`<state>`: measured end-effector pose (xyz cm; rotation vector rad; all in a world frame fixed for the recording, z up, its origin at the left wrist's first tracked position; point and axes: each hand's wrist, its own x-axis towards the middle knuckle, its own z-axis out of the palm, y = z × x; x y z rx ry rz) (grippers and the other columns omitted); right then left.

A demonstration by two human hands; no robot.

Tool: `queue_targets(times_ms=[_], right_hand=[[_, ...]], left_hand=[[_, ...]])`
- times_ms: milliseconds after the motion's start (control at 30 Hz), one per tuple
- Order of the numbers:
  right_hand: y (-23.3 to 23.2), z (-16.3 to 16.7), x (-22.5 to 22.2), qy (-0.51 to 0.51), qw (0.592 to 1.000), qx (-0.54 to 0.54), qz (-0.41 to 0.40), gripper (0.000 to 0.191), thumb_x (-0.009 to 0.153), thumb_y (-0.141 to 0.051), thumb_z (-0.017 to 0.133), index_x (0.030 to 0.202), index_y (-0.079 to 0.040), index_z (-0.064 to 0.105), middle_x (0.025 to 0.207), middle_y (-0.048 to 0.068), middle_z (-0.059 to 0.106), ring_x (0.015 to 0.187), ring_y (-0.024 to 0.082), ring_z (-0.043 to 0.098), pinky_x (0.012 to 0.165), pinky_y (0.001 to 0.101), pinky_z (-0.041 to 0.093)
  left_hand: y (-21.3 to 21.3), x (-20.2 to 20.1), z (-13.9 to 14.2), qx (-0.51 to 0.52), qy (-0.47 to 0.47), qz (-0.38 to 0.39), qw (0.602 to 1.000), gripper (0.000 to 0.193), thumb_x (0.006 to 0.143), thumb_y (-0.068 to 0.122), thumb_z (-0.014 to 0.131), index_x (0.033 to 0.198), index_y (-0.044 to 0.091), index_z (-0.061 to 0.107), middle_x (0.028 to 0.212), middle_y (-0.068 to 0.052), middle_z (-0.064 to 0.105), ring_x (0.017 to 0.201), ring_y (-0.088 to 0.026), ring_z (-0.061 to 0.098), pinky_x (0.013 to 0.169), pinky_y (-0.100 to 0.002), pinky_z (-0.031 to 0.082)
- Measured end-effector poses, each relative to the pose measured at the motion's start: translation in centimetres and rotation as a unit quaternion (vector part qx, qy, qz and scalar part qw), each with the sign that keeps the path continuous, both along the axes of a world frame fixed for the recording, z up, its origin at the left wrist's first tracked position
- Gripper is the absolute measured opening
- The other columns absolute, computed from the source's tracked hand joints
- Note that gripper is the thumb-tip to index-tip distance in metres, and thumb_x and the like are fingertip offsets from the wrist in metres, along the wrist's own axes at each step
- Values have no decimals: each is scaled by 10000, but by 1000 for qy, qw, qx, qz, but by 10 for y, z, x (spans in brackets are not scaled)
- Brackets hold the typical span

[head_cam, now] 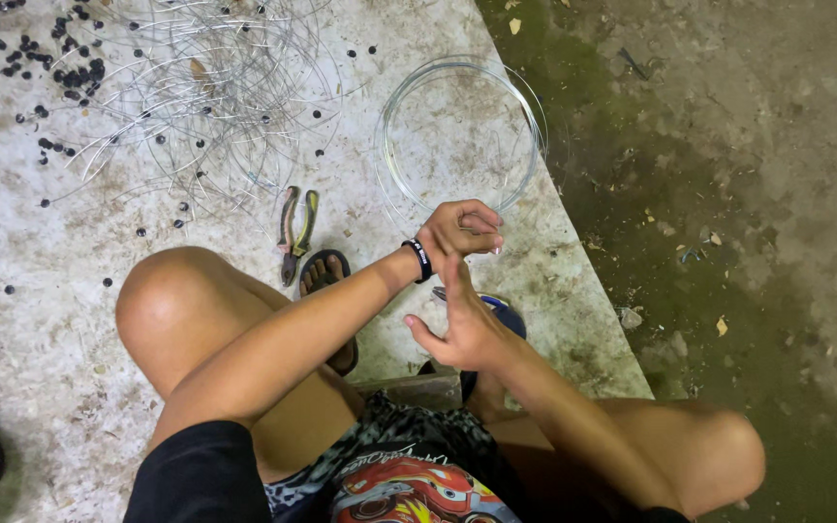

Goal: The person sits on a concrete step with a coil of thin wire and uses pliers to cut short segments from the coil. They hold the wire taut, position the pliers, snip pieces off, and set the cut pieces aside, repeating the cut-and-set cycle.

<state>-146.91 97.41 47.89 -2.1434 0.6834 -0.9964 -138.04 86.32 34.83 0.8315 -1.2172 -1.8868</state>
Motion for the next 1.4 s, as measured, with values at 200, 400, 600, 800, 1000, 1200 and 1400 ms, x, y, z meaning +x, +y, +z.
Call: queue_targets(times_ms=[200, 400, 600, 800, 1000, 1200, 1400], right_hand=[[-3, 5, -22, 24, 993, 32, -114, 561, 894, -4, 715, 1405, -34, 485, 1495, 194, 441, 1417, 325, 476, 1121, 387, 484], [-39, -31, -73, -39, 931, 89, -352, 130, 965, 4, 657, 1093, 16, 637, 1005, 93, 618, 909, 139, 582, 767, 263, 462], [-42, -75, -93, -50, 900, 322, -289, 71, 977, -40, 642, 986, 14, 686, 826, 11, 700, 727, 66, 617, 648, 227, 482], [-38, -84, -89, -70, 877, 365, -305, 102, 948, -77, 694, 958, 24, 709, 806, 27, 706, 682, 81, 631, 627, 244, 513], [-36, -81, -86, -61, 843, 420, -331, 136, 933, -98, 716, 910, 31, 753, 752, 51, 699, 617, 82, 604, 553, 245, 454], [-33, -72, -80, -85, 834, 432, -332, 166, 929, -116, 709, 864, 29, 758, 779, 57, 732, 611, 82, 612, 551, 239, 457], [-33, -72, -77, -89, 832, 433, -335, 125, 926, -94, 707, 892, 19, 749, 789, 49, 724, 614, 80, 607, 548, 232, 447]], left_hand=[[5, 6, 9, -9, 33, 14, 999, 323, 855, 52, 797, 1132, -31, 655, 983, -127, 719, 907, -177, 738, 838, -326, 635], [11, 5, 26, 7, -32, 38, 999, 320, 838, 27, 789, 1129, -27, 667, 959, -125, 743, 894, -175, 747, 822, -304, 642], [10, 5, 27, -13, -54, 42, 998, 298, 832, 25, 805, 1097, -30, 680, 954, -130, 747, 897, -160, 735, 820, -297, 632], [10, 6, 22, -34, -88, 54, 994, 281, 818, 49, 822, 1061, -13, 694, 931, -109, 758, 889, -134, 733, 811, -285, 615], [12, 6, 20, -20, -102, 60, 993, 294, 812, 68, 830, 1062, -6, 693, 911, -115, 772, 848, -138, 737, 793, -280, 596], [12, 4, 20, -9, -99, 73, 992, 297, 811, 80, 831, 1057, -9, 690, 918, -118, 774, 852, -134, 737, 791, -275, 600], [14, 3, 18, -10, -112, 81, 990, 311, 805, 85, 849, 1061, -10, 699, 922, -119, 769, 858, -137, 731, 790, -273, 596]])
